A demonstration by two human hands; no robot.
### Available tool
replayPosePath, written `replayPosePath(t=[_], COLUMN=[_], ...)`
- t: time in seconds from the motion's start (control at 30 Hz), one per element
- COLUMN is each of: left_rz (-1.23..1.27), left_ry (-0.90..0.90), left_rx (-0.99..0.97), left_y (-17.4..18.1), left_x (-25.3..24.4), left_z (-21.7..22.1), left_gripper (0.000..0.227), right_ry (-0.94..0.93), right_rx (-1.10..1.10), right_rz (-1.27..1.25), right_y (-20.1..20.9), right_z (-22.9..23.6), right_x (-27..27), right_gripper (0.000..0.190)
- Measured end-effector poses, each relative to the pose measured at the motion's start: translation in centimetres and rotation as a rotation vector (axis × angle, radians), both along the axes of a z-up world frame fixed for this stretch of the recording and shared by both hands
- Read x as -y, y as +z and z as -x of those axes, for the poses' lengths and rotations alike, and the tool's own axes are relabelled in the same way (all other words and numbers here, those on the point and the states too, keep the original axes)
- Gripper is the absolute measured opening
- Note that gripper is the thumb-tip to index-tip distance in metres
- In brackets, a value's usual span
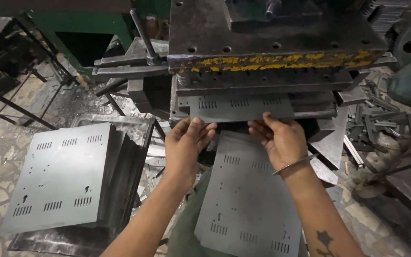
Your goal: Manually feeding metal sheets into a punch press machine for processing.
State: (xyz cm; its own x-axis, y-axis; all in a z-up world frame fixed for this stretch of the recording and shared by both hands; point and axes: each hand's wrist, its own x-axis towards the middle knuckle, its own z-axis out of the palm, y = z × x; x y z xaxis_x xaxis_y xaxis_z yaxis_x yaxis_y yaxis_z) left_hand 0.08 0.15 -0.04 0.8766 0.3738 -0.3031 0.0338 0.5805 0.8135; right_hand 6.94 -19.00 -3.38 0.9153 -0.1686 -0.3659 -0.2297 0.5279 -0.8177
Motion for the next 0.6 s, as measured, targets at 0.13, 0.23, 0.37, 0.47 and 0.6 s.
replayPosePath(t=[0.13, 0.23, 0.37, 0.47, 0.6], left_rz=[-0.010, -0.013, -0.027, -0.015, 0.014], left_ry=[-0.005, 0.000, -0.014, -0.003, -0.038], left_rx=[-0.006, -0.007, -0.012, -0.012, -0.040], left_y=[0.2, 0.2, 1.0, 0.3, 1.0], left_x=[0.0, -0.1, 0.1, -0.2, -1.0], left_z=[0.0, 0.1, 0.4, -0.1, -0.4], left_gripper=[0.044, 0.045, 0.046, 0.047, 0.045], right_ry=[-0.013, -0.002, 0.006, 0.002, -0.021], right_rx=[0.008, 0.005, -0.012, -0.015, -0.042], right_rz=[-0.006, -0.017, -0.011, -0.018, -0.071], right_y=[0.3, 0.1, -0.1, 0.3, 0.4], right_z=[0.0, -0.2, -0.3, 0.1, -0.3], right_x=[-0.1, 0.0, 0.1, -0.2, -0.1], right_gripper=[0.027, 0.026, 0.021, 0.020, 0.022])
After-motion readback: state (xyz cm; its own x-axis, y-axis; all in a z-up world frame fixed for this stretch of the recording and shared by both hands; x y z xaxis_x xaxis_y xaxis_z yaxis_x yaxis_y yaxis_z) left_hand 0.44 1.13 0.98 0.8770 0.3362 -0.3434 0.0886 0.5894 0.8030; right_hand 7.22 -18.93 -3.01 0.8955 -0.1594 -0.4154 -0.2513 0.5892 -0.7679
